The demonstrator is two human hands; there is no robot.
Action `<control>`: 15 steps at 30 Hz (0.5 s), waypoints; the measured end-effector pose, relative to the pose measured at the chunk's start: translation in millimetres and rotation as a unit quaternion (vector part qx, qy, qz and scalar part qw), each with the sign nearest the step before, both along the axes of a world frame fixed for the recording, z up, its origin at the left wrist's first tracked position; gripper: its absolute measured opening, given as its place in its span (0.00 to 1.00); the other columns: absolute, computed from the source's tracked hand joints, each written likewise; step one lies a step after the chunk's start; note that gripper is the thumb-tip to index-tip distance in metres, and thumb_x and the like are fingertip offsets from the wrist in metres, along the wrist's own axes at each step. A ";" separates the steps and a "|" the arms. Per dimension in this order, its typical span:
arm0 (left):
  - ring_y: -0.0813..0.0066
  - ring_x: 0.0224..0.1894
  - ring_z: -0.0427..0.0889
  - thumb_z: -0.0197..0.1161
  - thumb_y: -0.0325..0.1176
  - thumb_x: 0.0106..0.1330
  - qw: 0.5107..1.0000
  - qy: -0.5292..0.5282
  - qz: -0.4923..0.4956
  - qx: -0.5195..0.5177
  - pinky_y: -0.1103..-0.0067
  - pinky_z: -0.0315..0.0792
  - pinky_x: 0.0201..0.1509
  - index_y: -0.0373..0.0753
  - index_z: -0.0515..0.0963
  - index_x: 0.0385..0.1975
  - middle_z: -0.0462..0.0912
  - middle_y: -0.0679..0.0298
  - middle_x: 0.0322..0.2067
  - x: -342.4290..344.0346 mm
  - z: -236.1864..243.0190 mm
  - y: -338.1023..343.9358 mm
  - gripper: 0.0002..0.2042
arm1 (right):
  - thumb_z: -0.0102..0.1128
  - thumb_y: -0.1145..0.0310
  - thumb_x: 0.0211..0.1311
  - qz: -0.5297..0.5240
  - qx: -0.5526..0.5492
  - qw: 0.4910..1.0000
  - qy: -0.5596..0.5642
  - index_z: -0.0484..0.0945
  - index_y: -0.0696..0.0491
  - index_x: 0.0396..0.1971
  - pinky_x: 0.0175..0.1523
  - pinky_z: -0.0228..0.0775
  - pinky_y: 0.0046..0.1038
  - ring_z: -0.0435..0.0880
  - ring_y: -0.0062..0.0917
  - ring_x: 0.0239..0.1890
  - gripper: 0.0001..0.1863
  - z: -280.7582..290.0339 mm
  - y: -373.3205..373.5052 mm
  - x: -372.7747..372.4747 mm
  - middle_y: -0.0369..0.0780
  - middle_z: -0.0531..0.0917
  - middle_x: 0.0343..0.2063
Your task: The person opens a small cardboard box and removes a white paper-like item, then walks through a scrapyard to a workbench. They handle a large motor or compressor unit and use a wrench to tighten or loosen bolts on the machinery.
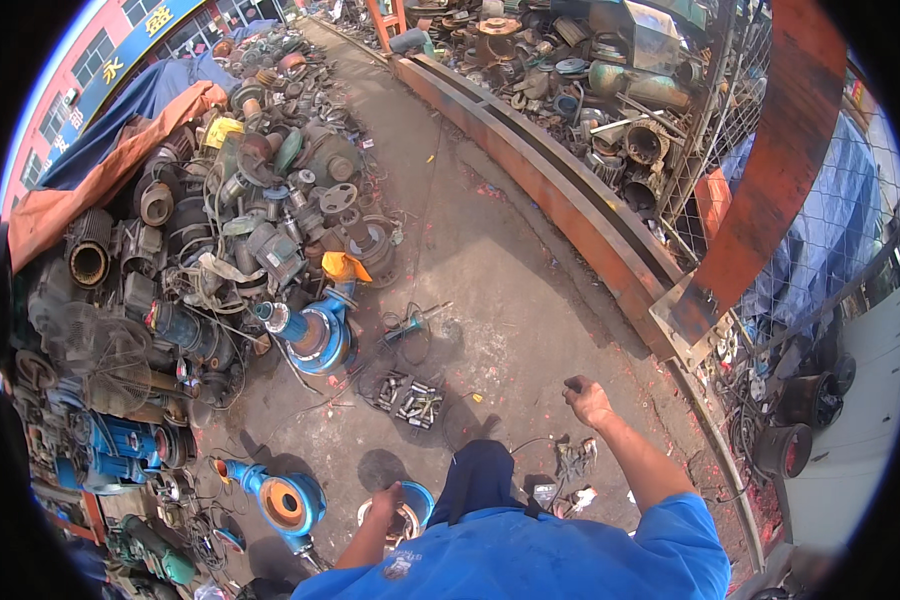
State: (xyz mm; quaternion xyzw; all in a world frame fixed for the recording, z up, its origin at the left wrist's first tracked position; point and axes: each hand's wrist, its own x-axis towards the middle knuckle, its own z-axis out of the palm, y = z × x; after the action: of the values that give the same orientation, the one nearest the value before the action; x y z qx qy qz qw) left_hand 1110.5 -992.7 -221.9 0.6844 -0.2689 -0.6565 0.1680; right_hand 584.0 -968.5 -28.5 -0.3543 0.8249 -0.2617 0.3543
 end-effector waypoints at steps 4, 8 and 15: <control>0.72 0.30 0.81 0.61 0.38 0.67 0.997 0.028 0.003 0.075 0.79 0.70 0.28 0.32 0.78 0.42 0.83 0.61 0.30 -95.2 -51.6 -111.9 0.14 | 0.59 0.64 0.63 0.064 0.068 0.995 0.046 0.77 0.60 0.51 0.48 0.78 0.32 0.88 0.31 0.41 0.21 -48.9 -132.4 -80.5 0.48 0.86 0.41; 0.67 0.25 0.81 0.63 0.39 0.65 0.985 -0.048 -0.020 0.164 0.72 0.70 0.25 0.31 0.78 0.40 0.81 0.59 0.27 -169.4 -79.1 -218.7 0.15 | 0.59 0.62 0.59 0.010 0.269 0.963 -0.031 0.82 0.54 0.47 0.51 0.77 0.34 0.86 0.35 0.44 0.18 -113.8 -160.2 -171.2 0.45 0.87 0.40; 0.77 0.24 0.76 0.58 0.37 0.69 0.997 0.033 0.011 0.076 0.80 0.68 0.26 0.35 0.77 0.41 0.80 0.65 0.26 -366.4 2.4 -529.0 0.11 | 0.42 0.63 0.70 -0.104 0.471 0.843 -0.237 0.78 0.56 0.38 0.31 0.76 0.37 0.85 0.32 0.31 0.16 -227.7 -116.8 -451.6 0.42 0.85 0.31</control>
State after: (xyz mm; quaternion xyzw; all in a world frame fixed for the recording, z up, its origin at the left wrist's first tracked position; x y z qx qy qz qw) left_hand 744.2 -1521.6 -219.4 0.6757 -0.2052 -0.6957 0.1318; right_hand 132.4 -1085.3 -256.2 0.0161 0.7719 0.0465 0.6339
